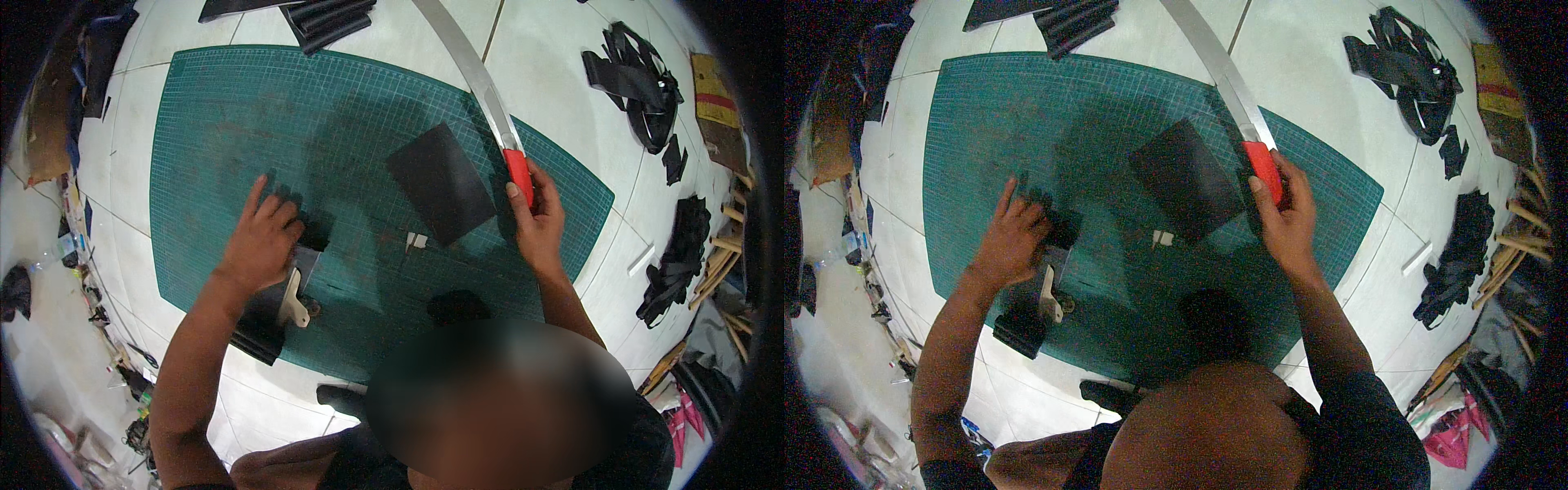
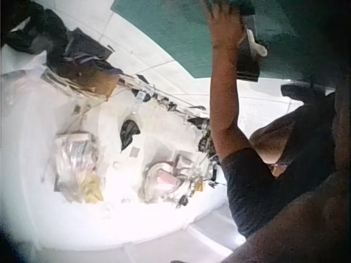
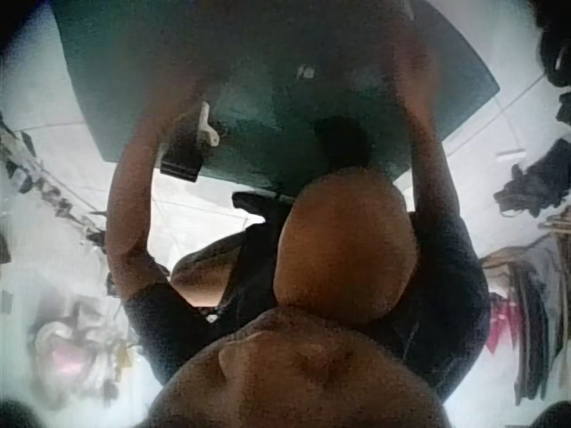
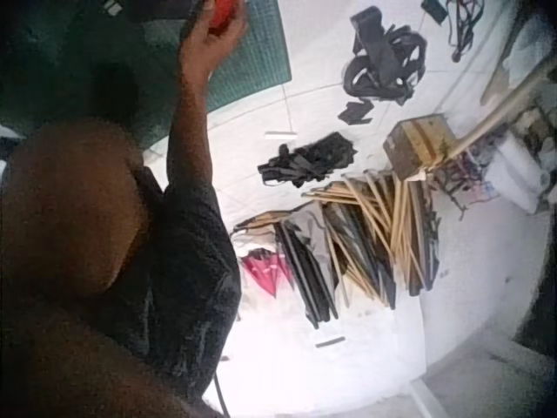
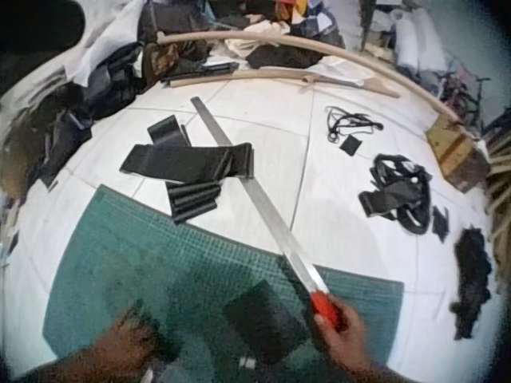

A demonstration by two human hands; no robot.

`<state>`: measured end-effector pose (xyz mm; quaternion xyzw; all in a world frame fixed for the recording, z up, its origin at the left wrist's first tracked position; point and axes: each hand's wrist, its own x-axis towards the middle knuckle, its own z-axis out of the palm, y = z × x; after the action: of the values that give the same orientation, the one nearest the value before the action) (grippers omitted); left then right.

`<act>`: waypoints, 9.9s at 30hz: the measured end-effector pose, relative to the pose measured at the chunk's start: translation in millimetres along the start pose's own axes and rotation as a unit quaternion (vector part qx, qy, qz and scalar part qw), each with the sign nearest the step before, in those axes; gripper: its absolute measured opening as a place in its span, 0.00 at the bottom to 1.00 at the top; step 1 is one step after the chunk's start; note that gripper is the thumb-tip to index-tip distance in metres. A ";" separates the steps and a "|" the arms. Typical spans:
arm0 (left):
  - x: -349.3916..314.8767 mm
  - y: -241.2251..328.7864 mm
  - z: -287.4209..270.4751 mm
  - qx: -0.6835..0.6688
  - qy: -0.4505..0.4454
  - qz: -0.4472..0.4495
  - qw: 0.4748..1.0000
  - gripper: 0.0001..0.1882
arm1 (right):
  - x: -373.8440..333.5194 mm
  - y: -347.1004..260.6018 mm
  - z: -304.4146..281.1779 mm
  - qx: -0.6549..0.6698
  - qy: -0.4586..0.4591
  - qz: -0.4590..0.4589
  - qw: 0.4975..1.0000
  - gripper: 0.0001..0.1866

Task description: The person cuts strips from a sheet of black material using a utility knife and a metal ruler on a green cutting mat. They use a clipboard to hold and organize the material while cutting.

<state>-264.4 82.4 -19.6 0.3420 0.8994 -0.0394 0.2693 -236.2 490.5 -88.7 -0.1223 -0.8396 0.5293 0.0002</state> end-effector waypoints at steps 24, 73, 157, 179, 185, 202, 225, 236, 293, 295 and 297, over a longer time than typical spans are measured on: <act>-184.0 -32.1 179.7 -0.678 0.318 -0.481 0.456 0.22 | -6.6 -26.5 20.3 -0.014 -0.055 -0.027 0.998 0.27; -26.1 53.7 78.2 -0.181 0.331 -0.430 0.820 0.40 | -51.7 -66.3 118.9 -0.181 -0.316 -0.220 0.905 0.25; 4.0 53.4 110.4 -0.168 0.383 -0.497 0.761 0.30 | 17.3 -125.1 220.2 -0.235 -0.293 -0.326 0.867 0.22; -9.1 49.3 106.0 -0.241 0.391 -0.474 0.751 0.27 | -25.2 -76.2 106.6 -0.183 -0.278 -0.210 0.919 0.25; 0.7 45.8 117.7 -0.185 0.383 -0.479 0.768 0.28 | -52.2 -67.6 101.1 -0.214 -0.333 -0.211 0.894 0.26; 8.1 46.8 121.3 -0.156 0.364 -0.497 0.772 0.35 | -37.2 -71.5 160.7 -0.239 -0.270 -0.310 0.880 0.25; 7.8 44.4 123.1 -0.170 0.376 -0.488 0.769 0.37 | 4.0 -86.6 198.9 -0.201 -0.278 -0.362 0.867 0.21; 6.0 47.8 118.9 -0.168 0.366 -0.501 0.766 0.37 | 62.8 -149.8 281.8 -0.089 -0.321 -0.310 0.890 0.26; -10.9 44.2 68.6 -0.138 0.377 -0.330 0.854 0.29 | -69.4 -55.2 85.4 -0.234 -0.300 -0.203 0.902 0.22; -12.7 42.6 65.3 -0.171 0.393 -0.324 0.843 0.22 | -66.9 -56.8 89.9 -0.241 -0.316 -0.204 0.895 0.22; -16.8 41.8 62.1 -0.191 0.406 -0.322 0.834 0.16 | -64.1 -58.7 94.6 -0.230 -0.316 -0.211 0.896 0.23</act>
<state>-198.9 88.5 -59.1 -0.0395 0.9768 0.1911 -0.0878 -198.3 369.2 -69.9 0.2352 -0.8997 0.3197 -0.1816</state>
